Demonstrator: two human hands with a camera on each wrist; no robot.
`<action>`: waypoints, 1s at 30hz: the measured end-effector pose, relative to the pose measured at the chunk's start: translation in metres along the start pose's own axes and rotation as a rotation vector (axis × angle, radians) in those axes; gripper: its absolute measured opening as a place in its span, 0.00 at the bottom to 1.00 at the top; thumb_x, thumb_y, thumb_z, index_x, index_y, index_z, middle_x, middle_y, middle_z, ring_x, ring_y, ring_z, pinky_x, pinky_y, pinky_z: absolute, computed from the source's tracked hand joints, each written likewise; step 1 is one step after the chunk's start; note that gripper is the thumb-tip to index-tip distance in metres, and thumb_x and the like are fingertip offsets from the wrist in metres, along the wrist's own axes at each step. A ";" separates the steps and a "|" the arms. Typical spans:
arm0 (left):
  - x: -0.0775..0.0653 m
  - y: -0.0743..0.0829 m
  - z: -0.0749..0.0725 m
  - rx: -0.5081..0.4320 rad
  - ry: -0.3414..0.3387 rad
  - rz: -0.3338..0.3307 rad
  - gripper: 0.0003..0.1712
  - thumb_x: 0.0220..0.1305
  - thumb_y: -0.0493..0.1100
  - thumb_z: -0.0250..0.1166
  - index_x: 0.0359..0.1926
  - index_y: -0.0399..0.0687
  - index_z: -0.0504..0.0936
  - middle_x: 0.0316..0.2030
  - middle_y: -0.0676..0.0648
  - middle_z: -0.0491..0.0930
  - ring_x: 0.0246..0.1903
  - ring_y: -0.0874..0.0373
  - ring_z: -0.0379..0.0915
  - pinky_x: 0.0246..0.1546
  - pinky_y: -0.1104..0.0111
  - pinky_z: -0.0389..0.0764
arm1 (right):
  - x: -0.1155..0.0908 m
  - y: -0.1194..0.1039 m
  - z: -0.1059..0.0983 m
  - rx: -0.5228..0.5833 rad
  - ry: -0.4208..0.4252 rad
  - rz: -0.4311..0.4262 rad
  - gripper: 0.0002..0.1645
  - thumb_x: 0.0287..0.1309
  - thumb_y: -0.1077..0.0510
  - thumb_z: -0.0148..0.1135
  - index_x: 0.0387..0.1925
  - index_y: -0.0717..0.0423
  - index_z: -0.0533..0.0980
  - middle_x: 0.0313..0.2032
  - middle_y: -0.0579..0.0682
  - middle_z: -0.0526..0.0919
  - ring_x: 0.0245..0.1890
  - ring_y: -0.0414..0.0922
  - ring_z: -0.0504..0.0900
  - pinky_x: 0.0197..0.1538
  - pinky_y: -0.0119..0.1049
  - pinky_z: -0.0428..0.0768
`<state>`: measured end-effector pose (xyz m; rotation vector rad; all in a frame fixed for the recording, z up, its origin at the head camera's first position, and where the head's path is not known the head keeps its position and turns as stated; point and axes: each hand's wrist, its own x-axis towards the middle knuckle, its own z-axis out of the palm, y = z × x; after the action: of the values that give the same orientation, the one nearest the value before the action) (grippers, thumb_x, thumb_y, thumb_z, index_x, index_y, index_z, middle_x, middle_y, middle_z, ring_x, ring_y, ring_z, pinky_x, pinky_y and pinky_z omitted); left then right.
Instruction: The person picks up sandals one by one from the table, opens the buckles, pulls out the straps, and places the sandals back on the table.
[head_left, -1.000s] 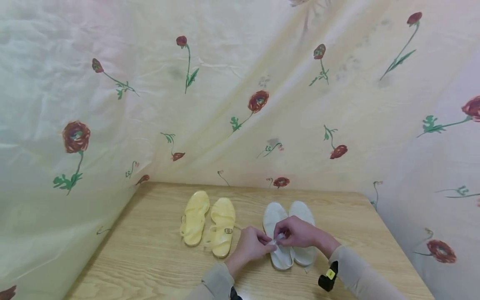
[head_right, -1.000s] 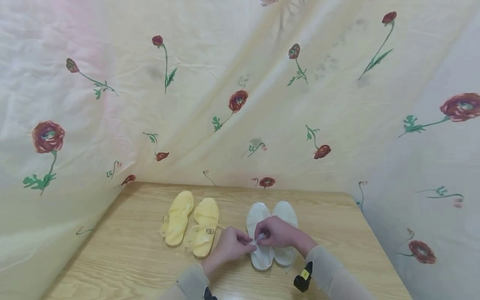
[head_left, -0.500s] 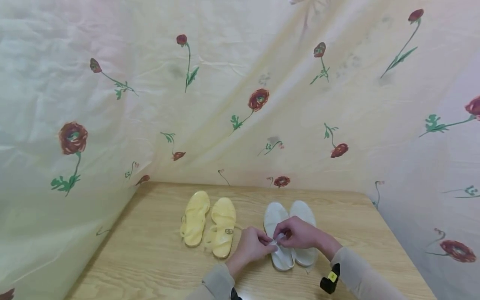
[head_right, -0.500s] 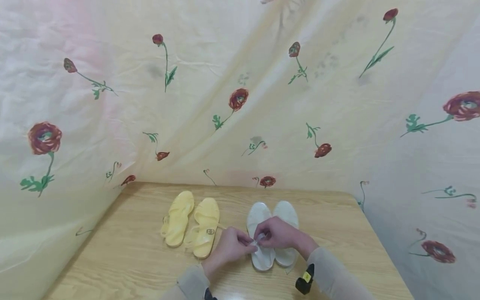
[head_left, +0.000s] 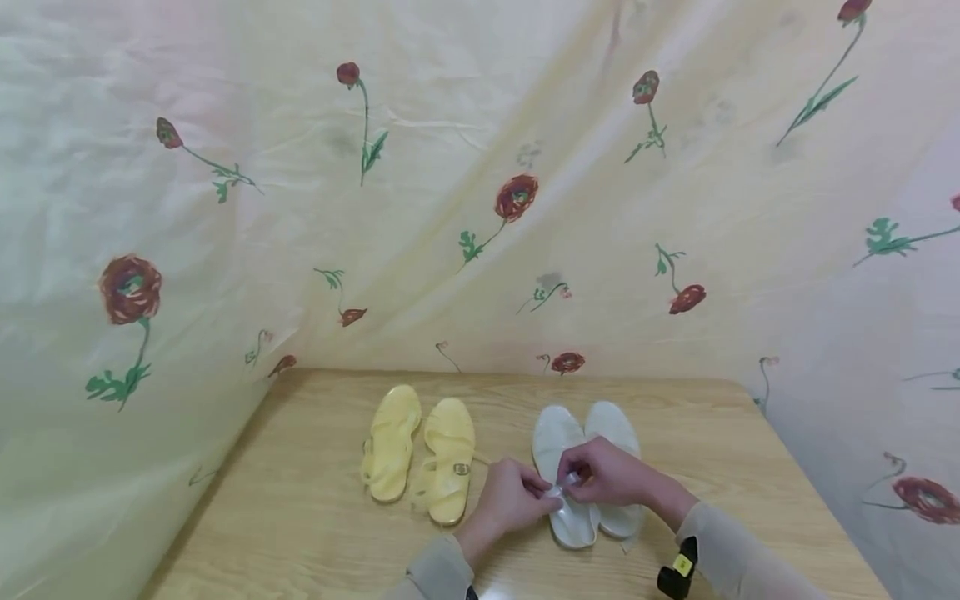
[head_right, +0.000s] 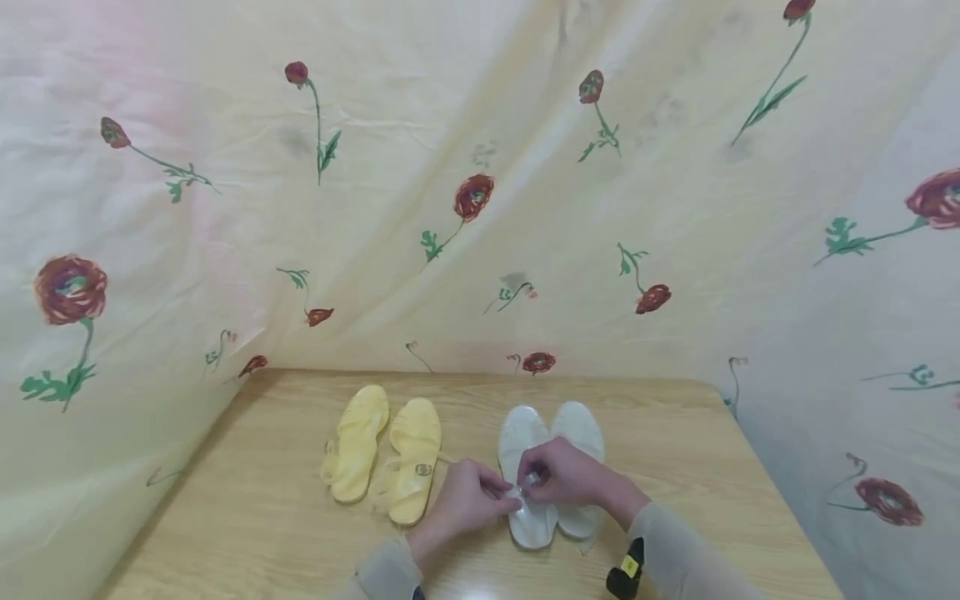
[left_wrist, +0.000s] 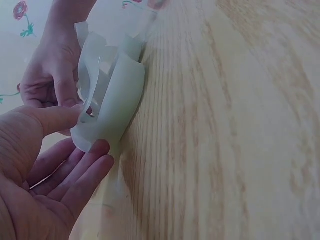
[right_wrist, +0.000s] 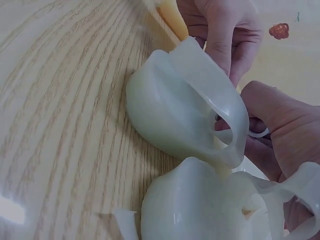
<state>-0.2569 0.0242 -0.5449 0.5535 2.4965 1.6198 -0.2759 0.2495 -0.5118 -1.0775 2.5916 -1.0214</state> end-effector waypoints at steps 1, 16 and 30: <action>-0.002 -0.001 0.000 0.001 0.000 -0.003 0.11 0.50 0.40 0.85 0.31 0.40 0.92 0.21 0.51 0.89 0.19 0.73 0.77 0.24 0.79 0.80 | -0.001 0.000 0.002 0.004 0.000 -0.006 0.12 0.57 0.68 0.72 0.34 0.46 0.85 0.32 0.35 0.89 0.35 0.29 0.83 0.41 0.30 0.87; -0.006 -0.001 0.002 0.075 -0.028 -0.054 0.11 0.50 0.43 0.85 0.30 0.44 0.92 0.22 0.54 0.87 0.20 0.72 0.76 0.25 0.78 0.80 | -0.003 0.004 0.007 -0.024 -0.017 -0.046 0.06 0.63 0.62 0.75 0.38 0.47 0.87 0.35 0.37 0.91 0.36 0.29 0.83 0.41 0.29 0.86; 0.008 0.004 -0.003 0.118 -0.022 -0.020 0.10 0.53 0.44 0.84 0.31 0.43 0.93 0.22 0.52 0.89 0.20 0.74 0.76 0.25 0.79 0.79 | 0.005 0.007 -0.006 -0.019 -0.038 -0.014 0.04 0.69 0.60 0.71 0.38 0.47 0.84 0.37 0.40 0.89 0.38 0.31 0.82 0.42 0.30 0.86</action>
<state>-0.2643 0.0264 -0.5392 0.5547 2.5850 1.4587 -0.2858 0.2530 -0.5113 -1.1098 2.5726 -0.9725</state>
